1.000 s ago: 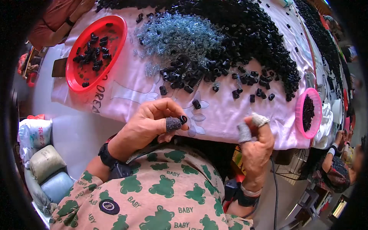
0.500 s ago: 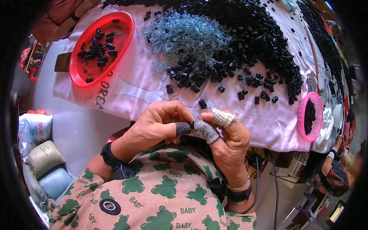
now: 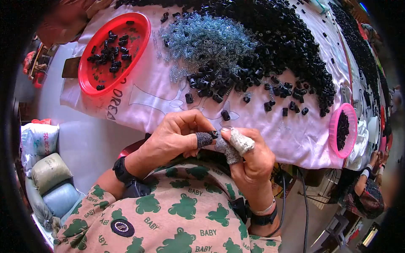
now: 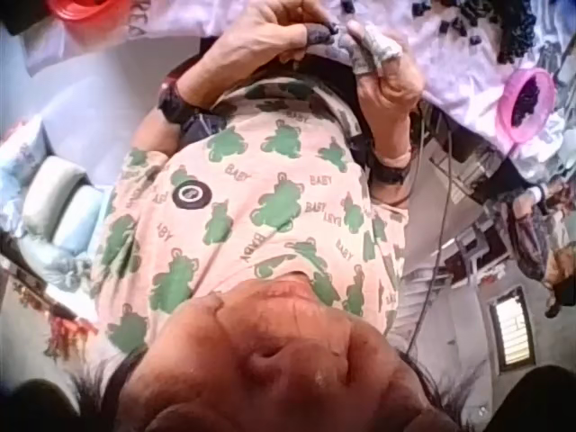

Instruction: Assembling or checking small black plastic components at a manufacturing workstation.

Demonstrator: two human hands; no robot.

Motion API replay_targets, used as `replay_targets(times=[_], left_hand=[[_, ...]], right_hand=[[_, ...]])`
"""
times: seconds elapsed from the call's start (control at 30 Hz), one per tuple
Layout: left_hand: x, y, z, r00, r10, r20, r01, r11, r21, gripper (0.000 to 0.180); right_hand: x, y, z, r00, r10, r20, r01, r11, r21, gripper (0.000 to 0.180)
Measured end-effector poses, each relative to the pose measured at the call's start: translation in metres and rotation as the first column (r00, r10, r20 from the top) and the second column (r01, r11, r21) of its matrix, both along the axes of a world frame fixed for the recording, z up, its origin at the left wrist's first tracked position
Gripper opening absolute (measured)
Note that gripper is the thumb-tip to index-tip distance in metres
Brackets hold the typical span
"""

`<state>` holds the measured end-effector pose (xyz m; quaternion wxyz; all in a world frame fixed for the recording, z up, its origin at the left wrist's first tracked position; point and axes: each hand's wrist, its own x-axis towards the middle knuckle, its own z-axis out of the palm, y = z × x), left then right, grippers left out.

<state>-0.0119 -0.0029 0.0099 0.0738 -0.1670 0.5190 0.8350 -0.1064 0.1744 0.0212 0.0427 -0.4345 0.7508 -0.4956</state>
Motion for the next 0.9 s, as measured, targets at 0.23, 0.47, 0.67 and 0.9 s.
replay_targets(times=[0.23,0.47,0.67,0.9], left_hand=[[0.0,0.003,-0.003,0.999,0.009,-0.044,-0.012,0.998,-0.054,0.016],[0.0,0.003,-0.006,0.998,0.025,-0.057,-0.033,0.989,-0.141,0.017],[-0.001,0.002,-0.001,1.0,-0.007,0.016,0.008,0.998,-0.061,0.017],[-0.002,0.004,-0.004,1.0,-0.008,-0.006,0.007,0.995,-0.097,0.016]], right_hand=[[0.004,-0.005,-0.012,0.941,-0.087,0.328,0.106,0.993,-0.042,0.024],[0.004,-0.007,-0.01,0.882,-0.122,0.456,0.13,0.991,0.013,0.018],[-0.004,-0.005,-0.01,0.512,-0.001,0.859,0.159,0.983,-0.094,0.014],[-0.003,-0.006,-0.009,0.528,-0.025,0.849,0.148,0.987,-0.063,0.013]])
